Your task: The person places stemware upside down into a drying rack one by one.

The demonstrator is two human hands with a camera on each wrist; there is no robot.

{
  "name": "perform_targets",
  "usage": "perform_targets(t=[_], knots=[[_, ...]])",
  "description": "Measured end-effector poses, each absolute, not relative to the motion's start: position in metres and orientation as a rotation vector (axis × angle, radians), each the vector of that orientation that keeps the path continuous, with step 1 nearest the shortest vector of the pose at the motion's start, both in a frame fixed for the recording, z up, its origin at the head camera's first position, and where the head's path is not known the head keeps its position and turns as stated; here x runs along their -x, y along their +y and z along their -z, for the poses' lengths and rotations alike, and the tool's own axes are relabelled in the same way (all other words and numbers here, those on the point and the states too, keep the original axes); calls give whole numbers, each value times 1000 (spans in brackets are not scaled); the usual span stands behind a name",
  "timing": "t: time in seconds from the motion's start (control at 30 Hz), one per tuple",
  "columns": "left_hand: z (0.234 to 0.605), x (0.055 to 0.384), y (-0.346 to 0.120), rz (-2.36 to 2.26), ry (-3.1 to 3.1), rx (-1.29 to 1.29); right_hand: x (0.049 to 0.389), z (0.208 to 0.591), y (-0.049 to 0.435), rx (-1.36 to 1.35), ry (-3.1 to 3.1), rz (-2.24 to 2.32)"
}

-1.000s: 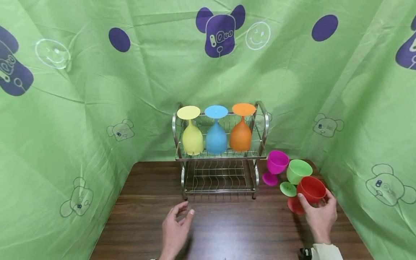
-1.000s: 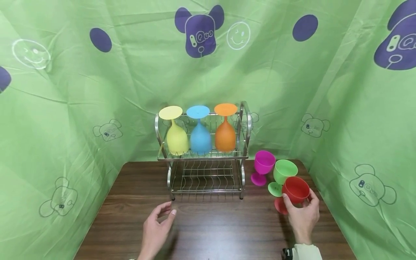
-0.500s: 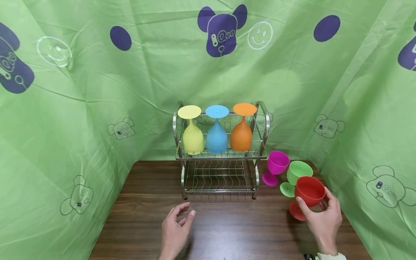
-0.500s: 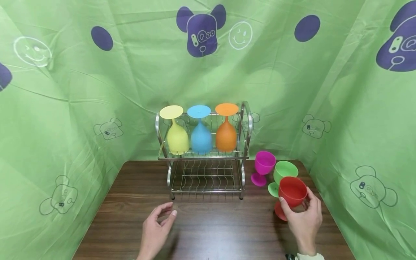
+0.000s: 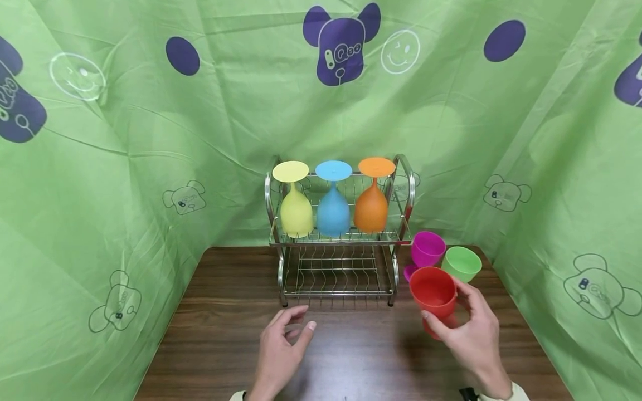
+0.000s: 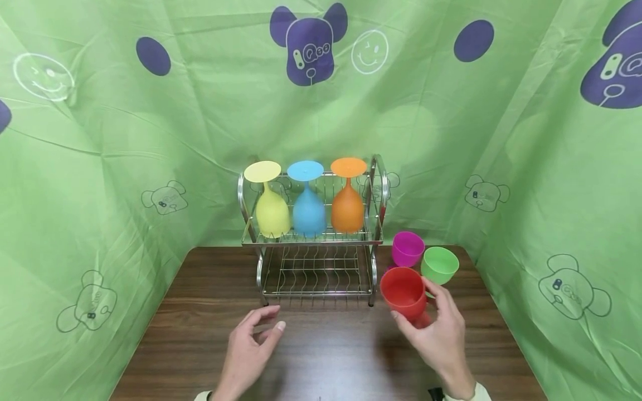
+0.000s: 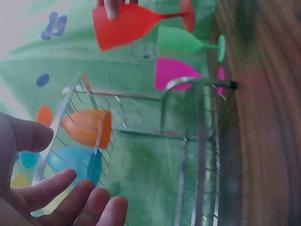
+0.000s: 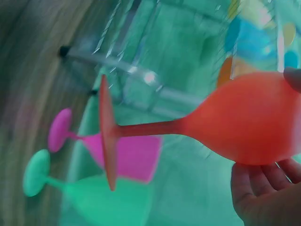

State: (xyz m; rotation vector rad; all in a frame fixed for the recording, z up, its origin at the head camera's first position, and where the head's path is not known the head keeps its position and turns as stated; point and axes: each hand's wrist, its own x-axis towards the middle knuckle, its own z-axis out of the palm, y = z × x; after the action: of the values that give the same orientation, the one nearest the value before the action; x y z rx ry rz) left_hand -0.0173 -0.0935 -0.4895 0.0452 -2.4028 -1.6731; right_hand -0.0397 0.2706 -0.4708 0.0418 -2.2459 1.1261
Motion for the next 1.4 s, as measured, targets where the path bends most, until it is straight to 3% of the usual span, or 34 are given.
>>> perform_targets(t=[0.6, 1.4], knots=[[462, 9, -58, 1784, -2433, 407, 30, 422, 208, -866, -2524, -675], [472, 4, -48, 1998, -2458, 508, 15, 427, 181, -1153, -2463, -470]])
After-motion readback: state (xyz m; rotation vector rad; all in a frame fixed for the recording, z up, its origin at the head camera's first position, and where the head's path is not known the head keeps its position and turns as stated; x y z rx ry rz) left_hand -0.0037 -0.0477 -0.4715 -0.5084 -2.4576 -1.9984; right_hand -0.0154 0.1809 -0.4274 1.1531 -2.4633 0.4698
